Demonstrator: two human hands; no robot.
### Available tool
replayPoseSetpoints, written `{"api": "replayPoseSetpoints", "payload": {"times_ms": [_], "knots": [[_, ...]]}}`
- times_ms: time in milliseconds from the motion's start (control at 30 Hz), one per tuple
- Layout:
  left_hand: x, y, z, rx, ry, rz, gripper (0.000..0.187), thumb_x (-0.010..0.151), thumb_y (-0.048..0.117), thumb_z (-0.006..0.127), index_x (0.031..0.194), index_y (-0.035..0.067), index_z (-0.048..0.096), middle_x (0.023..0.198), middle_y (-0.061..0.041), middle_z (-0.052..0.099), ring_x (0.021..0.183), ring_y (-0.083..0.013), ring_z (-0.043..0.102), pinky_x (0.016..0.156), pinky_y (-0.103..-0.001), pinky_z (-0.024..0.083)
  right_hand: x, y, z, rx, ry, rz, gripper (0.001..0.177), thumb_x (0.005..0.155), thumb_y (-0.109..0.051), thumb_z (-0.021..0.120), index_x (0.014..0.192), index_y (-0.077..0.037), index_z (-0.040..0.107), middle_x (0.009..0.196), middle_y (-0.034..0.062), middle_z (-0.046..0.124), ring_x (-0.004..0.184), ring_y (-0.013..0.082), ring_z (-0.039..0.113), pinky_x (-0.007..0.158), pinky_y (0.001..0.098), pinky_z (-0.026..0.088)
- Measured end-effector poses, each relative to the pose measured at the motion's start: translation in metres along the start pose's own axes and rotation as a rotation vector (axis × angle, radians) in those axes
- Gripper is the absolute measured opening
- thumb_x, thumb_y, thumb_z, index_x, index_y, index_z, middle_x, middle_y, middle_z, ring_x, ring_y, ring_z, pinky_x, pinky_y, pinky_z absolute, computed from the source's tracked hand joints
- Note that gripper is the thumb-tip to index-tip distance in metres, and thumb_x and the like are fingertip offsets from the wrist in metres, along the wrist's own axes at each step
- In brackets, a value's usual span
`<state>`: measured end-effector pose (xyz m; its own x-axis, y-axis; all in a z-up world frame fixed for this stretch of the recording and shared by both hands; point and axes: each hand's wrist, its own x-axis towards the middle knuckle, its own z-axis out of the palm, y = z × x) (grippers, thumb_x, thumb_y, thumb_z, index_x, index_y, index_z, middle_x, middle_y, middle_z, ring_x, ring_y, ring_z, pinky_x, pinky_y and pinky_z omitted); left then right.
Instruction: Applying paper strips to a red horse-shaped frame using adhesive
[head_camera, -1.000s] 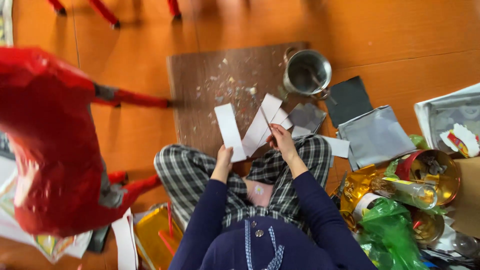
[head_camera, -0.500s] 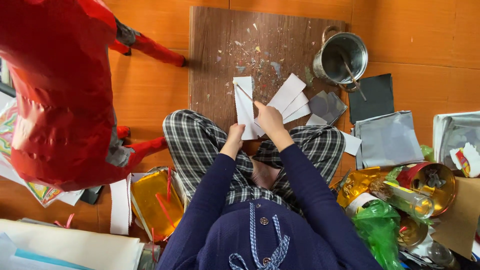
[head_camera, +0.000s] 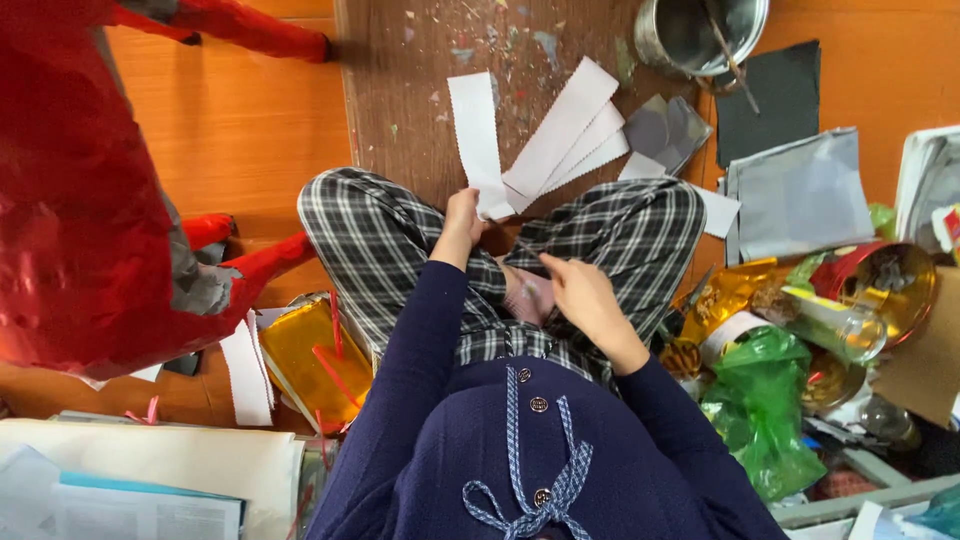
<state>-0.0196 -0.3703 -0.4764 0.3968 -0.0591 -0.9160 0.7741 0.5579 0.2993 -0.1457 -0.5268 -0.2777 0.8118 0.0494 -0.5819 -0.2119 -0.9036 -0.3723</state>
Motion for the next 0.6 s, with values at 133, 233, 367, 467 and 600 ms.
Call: {"api": "replayPoseSetpoints", "payload": {"times_ms": [133,233,367,467,600], "knots": [[-0.004,0.001,-0.005,0.005,-0.007,-0.006,0.072,0.094,0.019,0.054,0.151,0.000,0.016,0.155,-0.031,0.009,0.136,-0.0622,0.013,0.085,-0.085,0.025,-0.009,0.000,0.006,0.113,0.000,0.029,0.045,0.090,-0.011,0.047,0.130,-0.025,0.062,0.088,0.0197,0.070,0.086,0.0453,0.067,0.075,0.0537,0.054],[-0.014,0.006,-0.007,0.054,-0.012,0.022,0.072,0.094,0.014,0.053,0.152,-0.001,0.015,0.156,-0.031,0.006,0.141,-0.0568,0.002,0.085,-0.086,0.026,-0.006,0.014,-0.002,0.017,0.036,0.089,0.044,0.088,-0.017,0.051,0.129,-0.028,0.063,0.089,0.0178,0.073,0.088,0.0418,0.068,0.078,0.0539,0.054],[-0.011,0.002,-0.008,0.043,-0.004,0.039,0.071,0.092,0.013,0.052,0.151,-0.004,0.015,0.156,-0.032,0.005,0.142,-0.0547,0.006,0.083,-0.085,0.029,0.030,0.014,-0.025,0.034,0.177,0.045,0.041,0.091,-0.013,0.048,0.129,-0.019,0.062,0.091,0.0234,0.071,0.089,0.0459,0.067,0.078,0.0564,0.053],[-0.027,0.009,0.001,0.062,-0.010,0.055,0.071,0.092,0.012,0.051,0.151,-0.004,0.015,0.155,-0.032,0.004,0.141,-0.0552,0.008,0.081,-0.085,0.031,0.071,-0.016,-0.046,0.106,0.255,-0.035,0.044,0.092,-0.010,0.045,0.133,-0.017,0.057,0.093,0.0277,0.069,0.091,0.0485,0.065,0.078,0.0583,0.052],[-0.017,0.009,0.000,0.097,-0.013,0.053,0.068,0.091,0.012,0.050,0.150,-0.003,0.019,0.154,-0.033,0.008,0.137,-0.0577,0.020,0.078,-0.082,0.037,0.165,-0.020,-0.015,0.049,0.283,-0.152,0.045,0.091,-0.007,0.042,0.133,-0.015,0.056,0.089,0.0253,0.069,0.090,0.0456,0.067,0.082,0.0548,0.054]]}}
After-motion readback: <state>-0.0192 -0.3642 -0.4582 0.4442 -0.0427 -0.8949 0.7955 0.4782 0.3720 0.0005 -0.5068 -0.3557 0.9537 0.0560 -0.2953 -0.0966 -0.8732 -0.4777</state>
